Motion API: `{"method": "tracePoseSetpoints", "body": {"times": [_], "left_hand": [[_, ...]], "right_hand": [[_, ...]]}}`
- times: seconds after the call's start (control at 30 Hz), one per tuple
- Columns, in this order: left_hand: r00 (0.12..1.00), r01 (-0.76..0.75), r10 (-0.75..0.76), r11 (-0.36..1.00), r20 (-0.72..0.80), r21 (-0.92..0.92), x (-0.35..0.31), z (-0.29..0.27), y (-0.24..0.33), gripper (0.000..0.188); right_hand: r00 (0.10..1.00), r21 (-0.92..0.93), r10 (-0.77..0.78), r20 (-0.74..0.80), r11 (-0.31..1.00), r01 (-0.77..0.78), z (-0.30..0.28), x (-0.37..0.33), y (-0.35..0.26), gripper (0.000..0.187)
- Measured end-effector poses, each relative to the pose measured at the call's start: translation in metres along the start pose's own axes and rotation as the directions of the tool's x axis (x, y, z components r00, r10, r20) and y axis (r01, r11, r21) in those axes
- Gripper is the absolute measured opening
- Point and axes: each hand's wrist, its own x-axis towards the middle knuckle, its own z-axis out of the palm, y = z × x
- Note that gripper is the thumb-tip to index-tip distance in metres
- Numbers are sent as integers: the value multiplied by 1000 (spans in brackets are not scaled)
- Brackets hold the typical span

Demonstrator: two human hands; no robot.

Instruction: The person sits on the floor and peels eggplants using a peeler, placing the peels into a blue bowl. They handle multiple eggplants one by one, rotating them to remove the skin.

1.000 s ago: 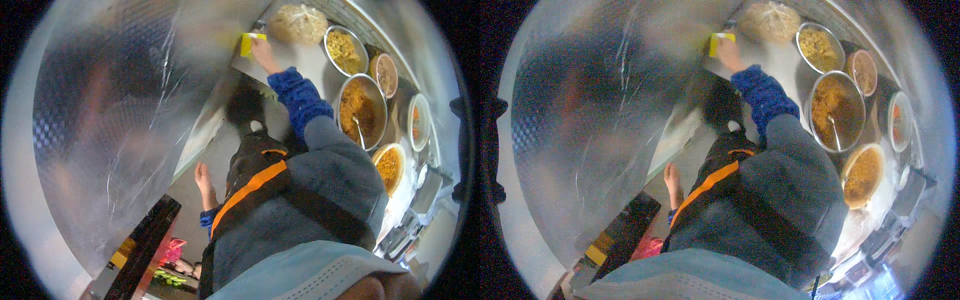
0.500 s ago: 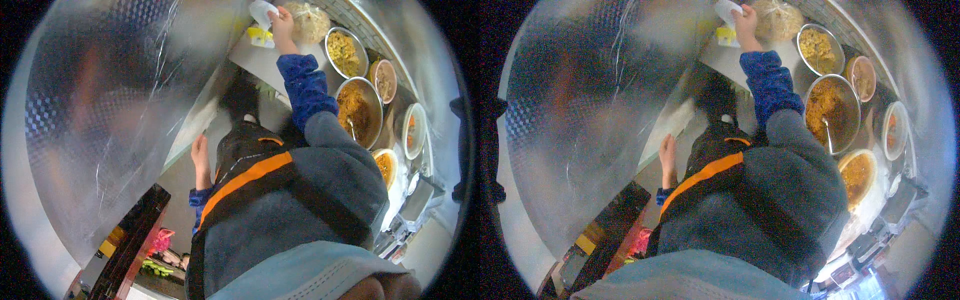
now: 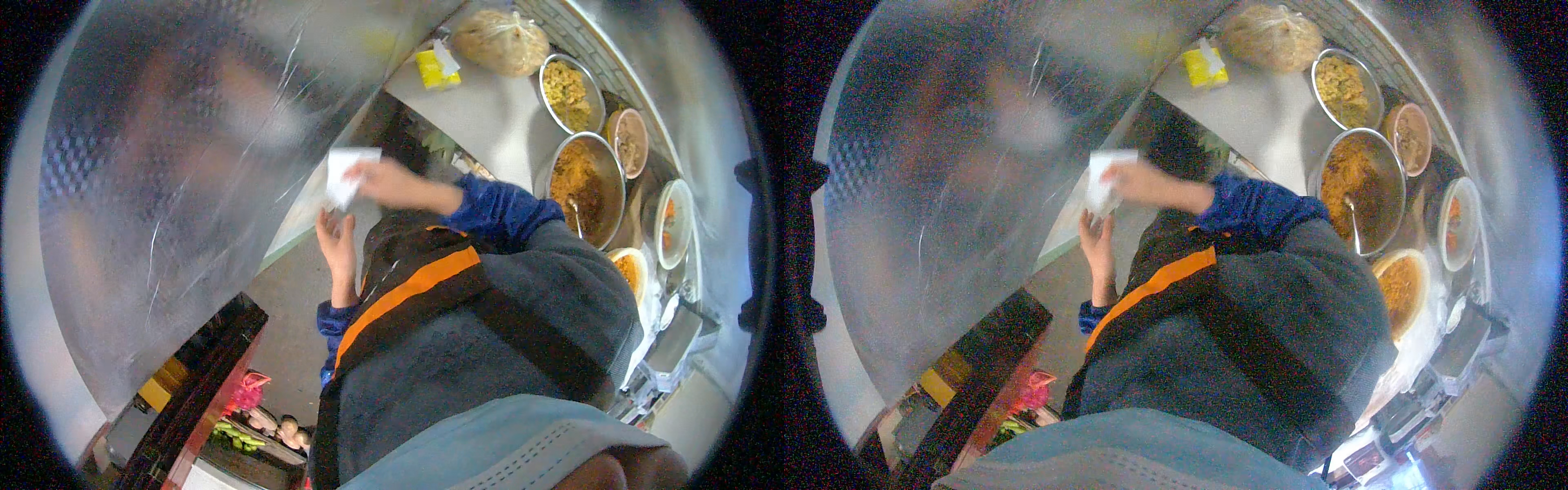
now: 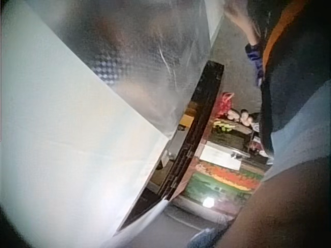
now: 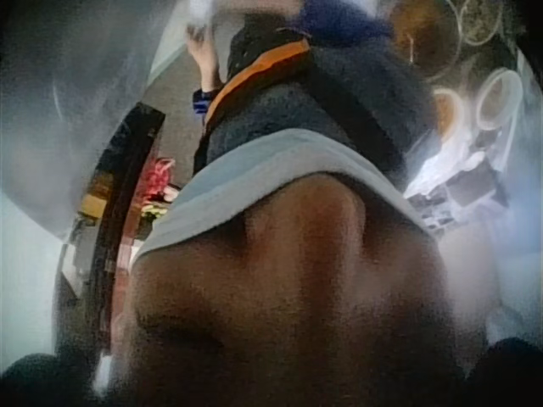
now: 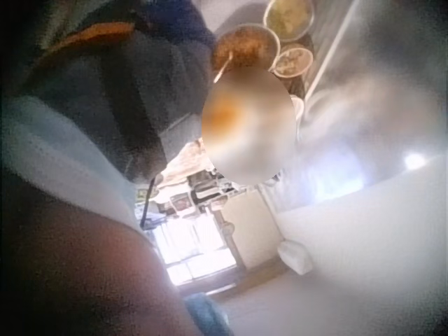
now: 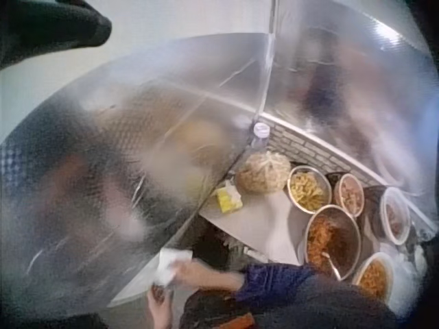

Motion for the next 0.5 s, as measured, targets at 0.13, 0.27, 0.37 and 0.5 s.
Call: {"method": "tracePoseSetpoints", "body": {"times": [0.13, 0.27, 0.37, 0.5], "left_hand": [[942, -303, 319, 941, -101, 151, -27, -27, -6, 83], [840, -371, 421, 906, -343, 205, -72, -64, -1, 91], [695, -337, 486, 871, -530, 357, -113, -93, 3, 94], [472, -169, 429, 902, -770, 398, -180, -134, -15, 101]], "right_hand": [[916, 48, -272, 295, 962, 270, 87, -29, -16, 26], [834, 51, -353, 425, 929, 367, 125, -33, -42, 39], [854, 214, -330, 402, 941, 263, 168, -41, -82, 32], [553, -16, -397, 733, 802, 598, 235, -59, -113, 26]]}}
